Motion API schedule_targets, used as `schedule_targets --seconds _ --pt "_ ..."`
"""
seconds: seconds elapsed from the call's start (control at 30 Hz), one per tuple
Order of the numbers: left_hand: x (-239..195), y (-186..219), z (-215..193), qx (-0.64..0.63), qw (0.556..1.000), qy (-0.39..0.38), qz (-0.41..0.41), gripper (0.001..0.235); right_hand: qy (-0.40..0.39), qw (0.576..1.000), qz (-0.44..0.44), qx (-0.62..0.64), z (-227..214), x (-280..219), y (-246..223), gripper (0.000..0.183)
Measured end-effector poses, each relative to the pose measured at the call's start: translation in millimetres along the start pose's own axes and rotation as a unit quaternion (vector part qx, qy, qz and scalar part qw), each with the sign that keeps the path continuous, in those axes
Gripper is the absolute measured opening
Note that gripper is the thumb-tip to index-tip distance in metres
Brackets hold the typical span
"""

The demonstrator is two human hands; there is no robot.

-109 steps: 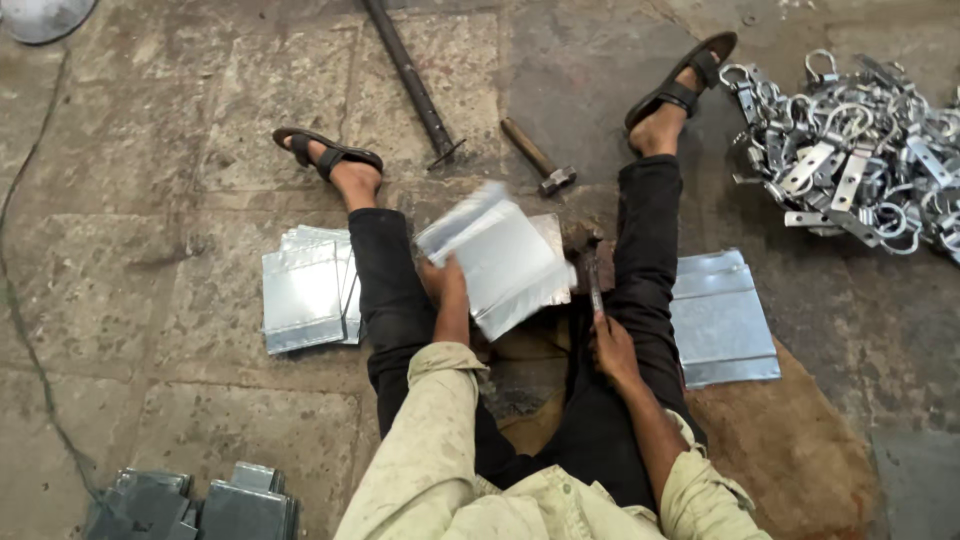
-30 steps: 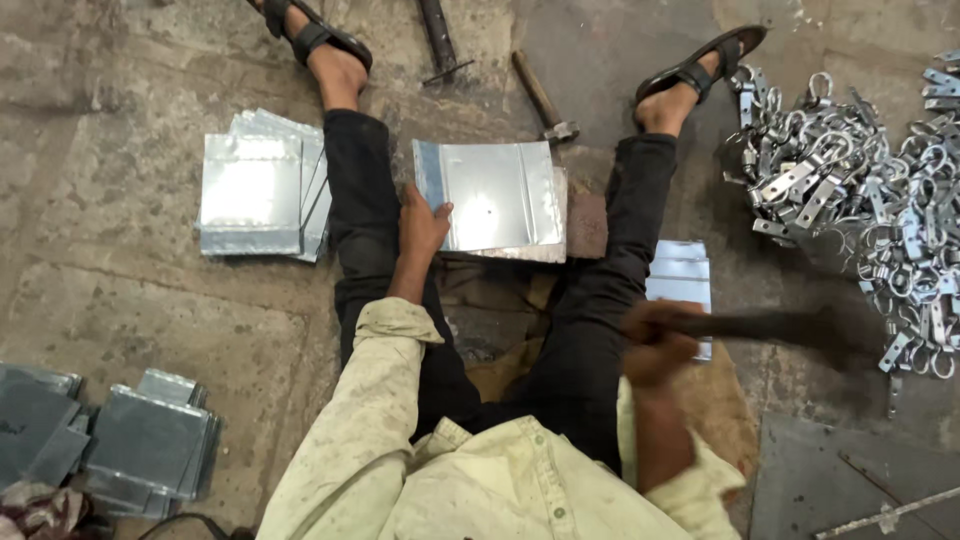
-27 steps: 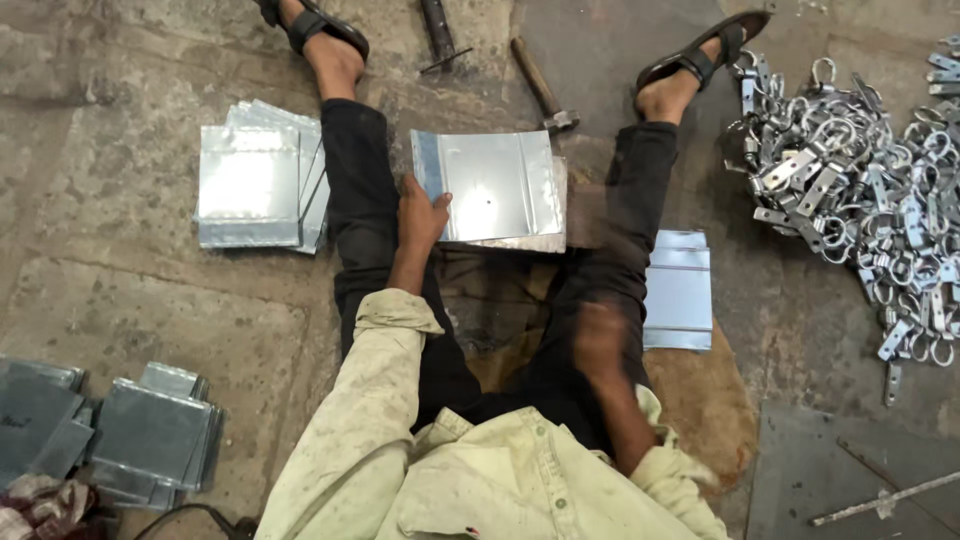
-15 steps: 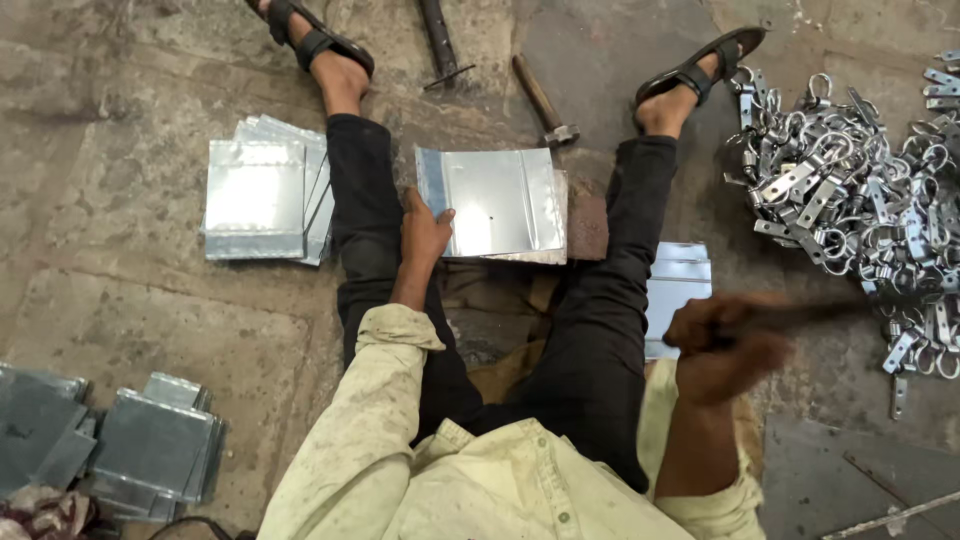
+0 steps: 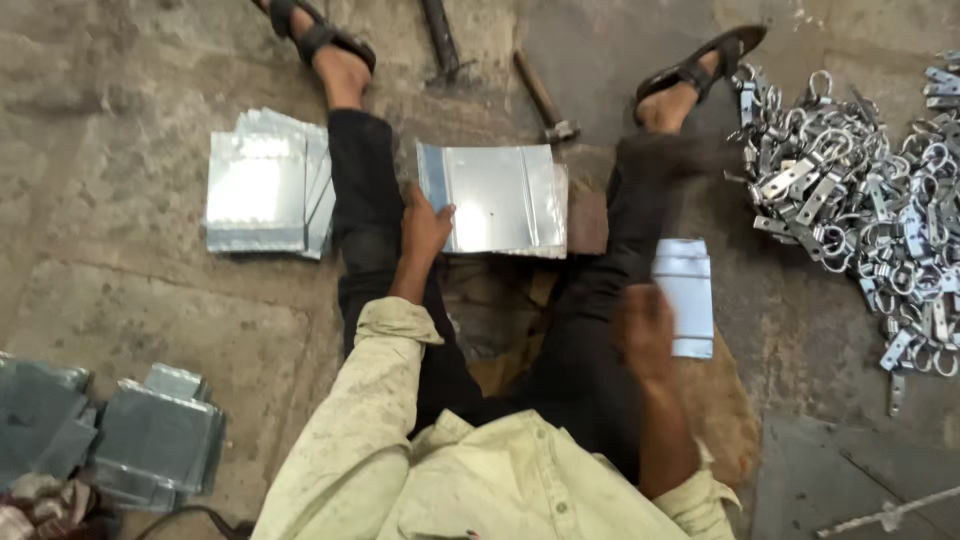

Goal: The person sits on the floor and uses a hammer to bend the edges of metal sheets against a metal block.

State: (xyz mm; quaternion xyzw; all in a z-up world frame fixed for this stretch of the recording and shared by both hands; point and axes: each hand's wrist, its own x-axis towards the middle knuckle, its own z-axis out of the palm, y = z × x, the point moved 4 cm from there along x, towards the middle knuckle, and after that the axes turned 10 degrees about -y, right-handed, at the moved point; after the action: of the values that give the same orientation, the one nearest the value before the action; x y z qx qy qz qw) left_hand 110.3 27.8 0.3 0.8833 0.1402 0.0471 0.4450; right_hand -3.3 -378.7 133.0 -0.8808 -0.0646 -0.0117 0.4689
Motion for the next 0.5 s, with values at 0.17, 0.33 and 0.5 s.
schedule_targets --seconds 0.17,0.33,0.5 --pt "-15 13 -8 -0.006 0.999 -0.025 -0.041 0.091 0.052 0.847 -0.245 0.468 -48 -3 -44 0.045" --pt "-17 16 -9 -0.010 0.999 -0.023 -0.040 0.091 0.045 0.974 -0.123 0.183 47 -1 16 0.032" --pt "-9 11 -5 -0.003 1.000 -0.018 -0.005 0.085 -0.161 0.965 0.202 0.049 89 -8 77 0.029"
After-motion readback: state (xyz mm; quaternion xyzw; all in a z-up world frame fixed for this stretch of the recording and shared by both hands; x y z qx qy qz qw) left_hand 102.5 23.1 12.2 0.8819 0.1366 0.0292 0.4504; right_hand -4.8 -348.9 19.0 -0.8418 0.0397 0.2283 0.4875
